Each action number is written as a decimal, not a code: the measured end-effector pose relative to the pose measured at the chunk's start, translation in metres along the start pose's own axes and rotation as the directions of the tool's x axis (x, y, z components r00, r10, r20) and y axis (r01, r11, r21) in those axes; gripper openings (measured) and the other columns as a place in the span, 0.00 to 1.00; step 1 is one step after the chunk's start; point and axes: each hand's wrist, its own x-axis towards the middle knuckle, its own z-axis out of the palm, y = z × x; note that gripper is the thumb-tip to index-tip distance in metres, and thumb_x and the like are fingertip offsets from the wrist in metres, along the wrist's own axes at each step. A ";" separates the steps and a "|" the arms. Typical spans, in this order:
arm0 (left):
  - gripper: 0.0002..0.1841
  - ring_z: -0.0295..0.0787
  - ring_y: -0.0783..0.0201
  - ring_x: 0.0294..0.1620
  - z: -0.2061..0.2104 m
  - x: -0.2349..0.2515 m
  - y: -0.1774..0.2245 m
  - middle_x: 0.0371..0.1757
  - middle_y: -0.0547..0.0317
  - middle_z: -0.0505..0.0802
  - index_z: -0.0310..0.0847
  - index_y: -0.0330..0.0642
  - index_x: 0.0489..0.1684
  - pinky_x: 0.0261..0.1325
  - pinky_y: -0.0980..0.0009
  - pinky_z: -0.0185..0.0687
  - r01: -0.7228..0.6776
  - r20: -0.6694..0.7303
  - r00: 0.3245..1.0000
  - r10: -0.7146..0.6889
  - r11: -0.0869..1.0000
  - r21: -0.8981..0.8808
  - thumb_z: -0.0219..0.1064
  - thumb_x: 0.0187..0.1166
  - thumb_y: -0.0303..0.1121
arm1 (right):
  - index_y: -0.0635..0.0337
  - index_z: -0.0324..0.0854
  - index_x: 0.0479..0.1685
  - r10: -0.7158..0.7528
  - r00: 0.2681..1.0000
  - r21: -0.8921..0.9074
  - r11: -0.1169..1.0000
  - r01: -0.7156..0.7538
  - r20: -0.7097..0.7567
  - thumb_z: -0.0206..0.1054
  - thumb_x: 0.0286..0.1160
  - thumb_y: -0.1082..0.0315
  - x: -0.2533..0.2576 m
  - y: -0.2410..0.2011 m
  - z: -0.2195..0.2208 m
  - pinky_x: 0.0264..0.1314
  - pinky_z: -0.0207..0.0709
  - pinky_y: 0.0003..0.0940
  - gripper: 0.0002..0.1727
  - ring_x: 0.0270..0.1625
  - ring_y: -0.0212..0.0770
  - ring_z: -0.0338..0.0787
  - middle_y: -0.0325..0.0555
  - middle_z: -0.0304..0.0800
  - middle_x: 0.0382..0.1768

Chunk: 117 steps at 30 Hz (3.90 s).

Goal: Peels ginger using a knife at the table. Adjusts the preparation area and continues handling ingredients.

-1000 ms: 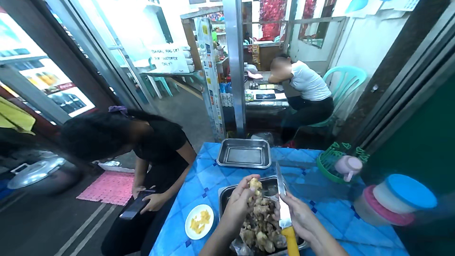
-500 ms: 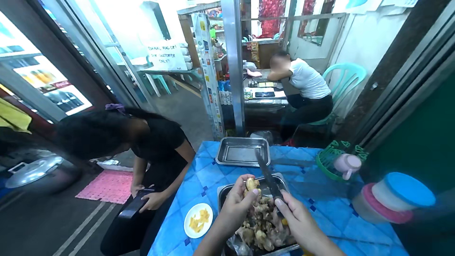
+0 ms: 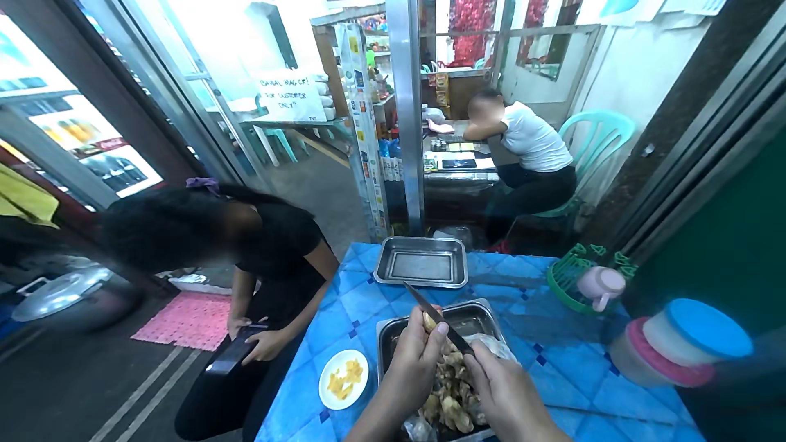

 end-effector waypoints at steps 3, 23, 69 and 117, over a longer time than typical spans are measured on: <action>0.19 0.85 0.70 0.29 0.007 -0.002 -0.005 0.34 0.61 0.85 0.66 0.31 0.69 0.36 0.72 0.86 -0.020 -0.072 0.997 0.021 1.000 0.017 0.52 0.90 0.36 | 0.62 0.84 0.50 -0.057 0.984 -0.087 0.995 0.042 -0.169 0.52 0.90 0.58 -0.003 -0.001 0.011 0.29 0.83 0.56 0.19 0.27 0.57 0.92 0.52 0.86 0.20; 0.23 0.85 0.72 0.30 0.012 0.003 -0.007 0.35 0.62 0.88 0.74 0.36 0.59 0.35 0.74 0.85 -0.024 -0.162 0.986 0.037 0.996 0.081 0.71 0.78 0.45 | 0.64 0.83 0.55 -0.007 0.998 0.236 0.972 0.020 -0.058 0.48 0.92 0.57 0.005 0.020 0.011 0.38 0.85 0.50 0.22 0.29 0.48 0.90 0.49 0.86 0.25; 0.19 0.92 0.69 0.42 0.020 -0.009 0.020 0.44 0.55 0.91 0.71 0.33 0.64 0.47 0.71 0.90 -0.191 -0.097 0.959 0.267 0.860 0.473 0.67 0.81 0.34 | 0.52 0.63 0.90 -0.123 0.984 0.291 0.944 0.156 -0.130 0.46 0.94 0.58 0.010 -0.011 -0.014 0.40 0.89 0.44 0.28 0.33 0.42 0.93 0.48 0.94 0.41; 0.34 0.75 0.74 0.24 0.001 -0.002 0.031 0.36 0.64 0.86 0.69 0.43 0.71 0.27 0.80 0.73 0.333 0.270 0.941 -0.203 0.700 -0.632 0.21 0.93 0.54 | 0.60 0.66 0.80 -0.180 0.980 0.433 0.879 0.199 -0.086 0.44 0.93 0.60 0.008 0.005 -0.027 0.29 0.87 0.33 0.24 0.24 0.33 0.87 0.37 0.84 0.27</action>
